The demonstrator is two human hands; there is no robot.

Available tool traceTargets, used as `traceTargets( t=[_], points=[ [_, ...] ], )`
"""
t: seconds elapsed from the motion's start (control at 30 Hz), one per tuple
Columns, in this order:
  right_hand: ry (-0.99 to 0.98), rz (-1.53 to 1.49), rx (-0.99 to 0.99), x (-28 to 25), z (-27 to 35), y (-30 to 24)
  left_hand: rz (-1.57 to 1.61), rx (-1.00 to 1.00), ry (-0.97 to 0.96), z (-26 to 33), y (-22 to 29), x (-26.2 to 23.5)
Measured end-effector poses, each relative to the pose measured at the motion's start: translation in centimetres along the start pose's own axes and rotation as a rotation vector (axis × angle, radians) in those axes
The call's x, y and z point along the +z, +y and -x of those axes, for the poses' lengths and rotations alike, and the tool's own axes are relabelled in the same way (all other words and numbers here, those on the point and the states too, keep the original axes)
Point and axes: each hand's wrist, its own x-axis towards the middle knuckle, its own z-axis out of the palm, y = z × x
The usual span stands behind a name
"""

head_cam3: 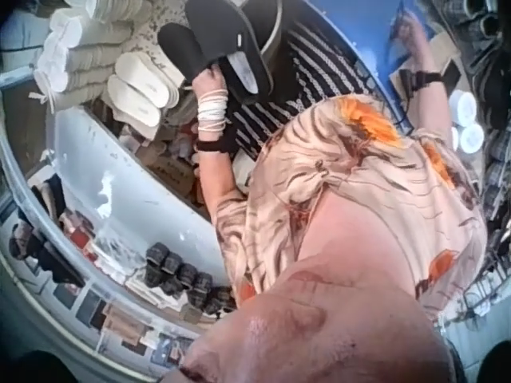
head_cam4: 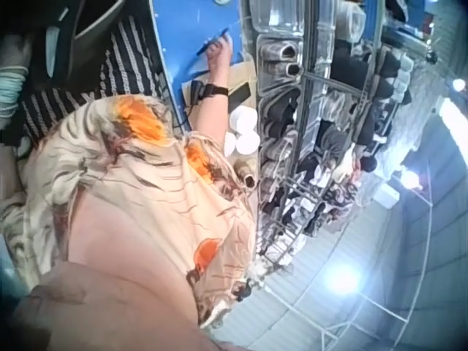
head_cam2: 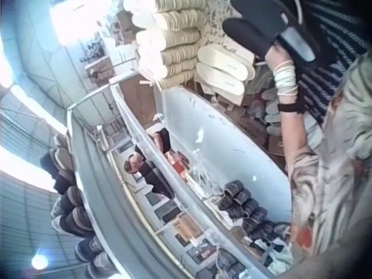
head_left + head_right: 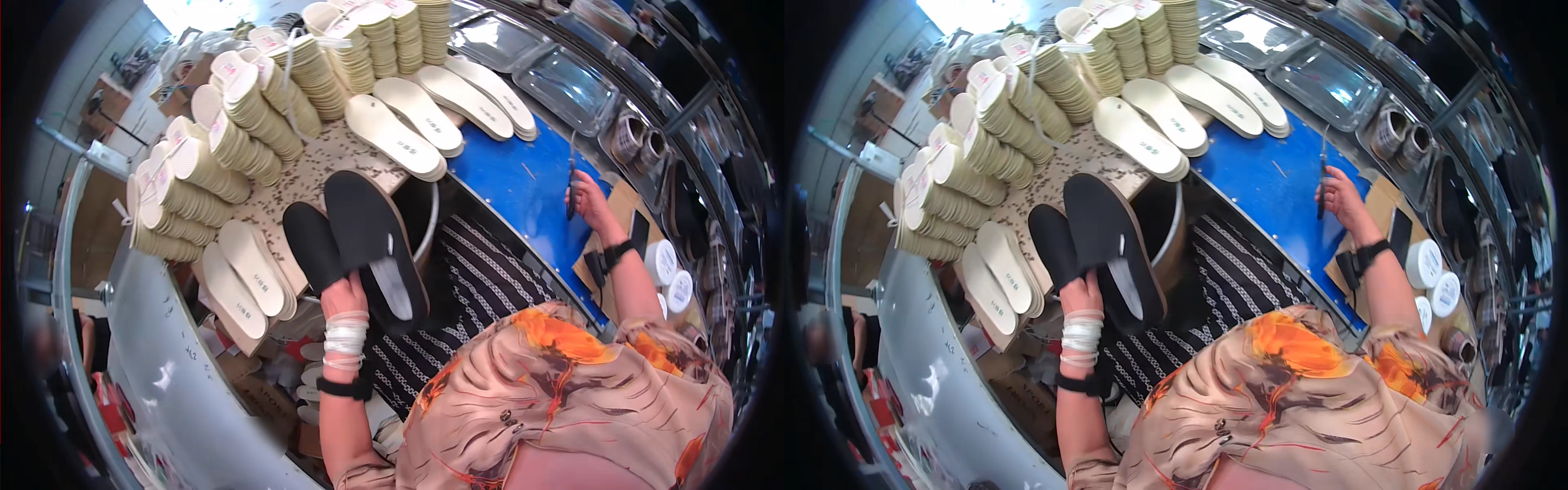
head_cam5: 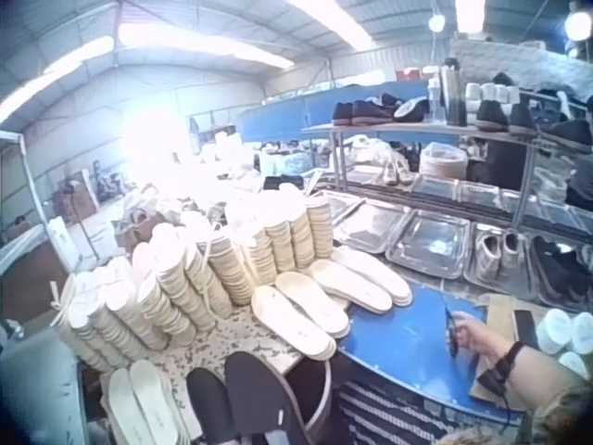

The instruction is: The person inserts insoles into black shoes and places them on a shelf, then trims the soles of plaid shoes with shears before inserting insoles and placing them on a tray.

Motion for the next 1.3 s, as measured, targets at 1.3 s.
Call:
traceTargets(
  t=[1.3],
  points=[
    [-1.201,1.017,-0.756,20.8,9.0,-1.2,0.102,0.026,-0.093,5.5,-6.4,-9.6]
  ],
)
